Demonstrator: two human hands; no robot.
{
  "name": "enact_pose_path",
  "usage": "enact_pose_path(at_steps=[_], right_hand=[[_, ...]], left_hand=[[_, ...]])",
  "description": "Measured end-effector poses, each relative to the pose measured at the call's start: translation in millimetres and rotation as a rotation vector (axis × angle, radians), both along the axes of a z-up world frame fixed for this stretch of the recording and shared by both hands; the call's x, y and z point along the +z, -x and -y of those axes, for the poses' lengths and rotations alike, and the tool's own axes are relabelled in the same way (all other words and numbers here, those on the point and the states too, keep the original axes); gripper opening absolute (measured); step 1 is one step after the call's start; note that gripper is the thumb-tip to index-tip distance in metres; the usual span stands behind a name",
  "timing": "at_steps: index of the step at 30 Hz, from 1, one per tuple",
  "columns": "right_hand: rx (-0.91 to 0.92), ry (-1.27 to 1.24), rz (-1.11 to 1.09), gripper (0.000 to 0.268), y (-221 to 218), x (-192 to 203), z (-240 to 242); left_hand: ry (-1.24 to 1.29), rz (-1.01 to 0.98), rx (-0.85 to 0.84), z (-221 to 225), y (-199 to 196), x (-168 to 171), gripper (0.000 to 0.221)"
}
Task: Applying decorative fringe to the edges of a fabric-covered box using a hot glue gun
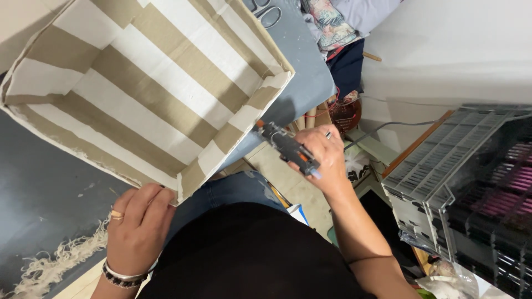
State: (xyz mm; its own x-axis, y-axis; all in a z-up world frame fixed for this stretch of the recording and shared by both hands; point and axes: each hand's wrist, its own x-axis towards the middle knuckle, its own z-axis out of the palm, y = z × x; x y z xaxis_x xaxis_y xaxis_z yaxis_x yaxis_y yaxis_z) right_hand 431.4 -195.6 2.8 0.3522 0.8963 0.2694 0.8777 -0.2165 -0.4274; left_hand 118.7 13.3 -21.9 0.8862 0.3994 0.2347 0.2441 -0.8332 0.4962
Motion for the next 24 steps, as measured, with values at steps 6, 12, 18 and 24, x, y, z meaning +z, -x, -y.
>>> enact_pose_path(at_steps=[6,12,18,24], right_hand=[[-0.023,-0.013,0.017,0.034,-0.9,-11.9,4.1],[-0.084,0.002,0.039,0.044,-21.9,-5.8,8.0],[-0.096,0.023,0.056,0.037,-24.4,-16.5,11.1],[-0.125,0.009,-0.02,0.034,-35.2,-10.0,9.0]], left_hand=[[-0.003,0.004,0.01,0.8,-2.4,2.2,0.009],[0.001,-0.005,0.017,1.1,-5.2,8.0,0.007],[-0.016,-0.046,0.051,4.3,-2.9,4.2,0.011],[-0.03,-0.06,0.079,8.0,2.9,-0.8,0.013]])
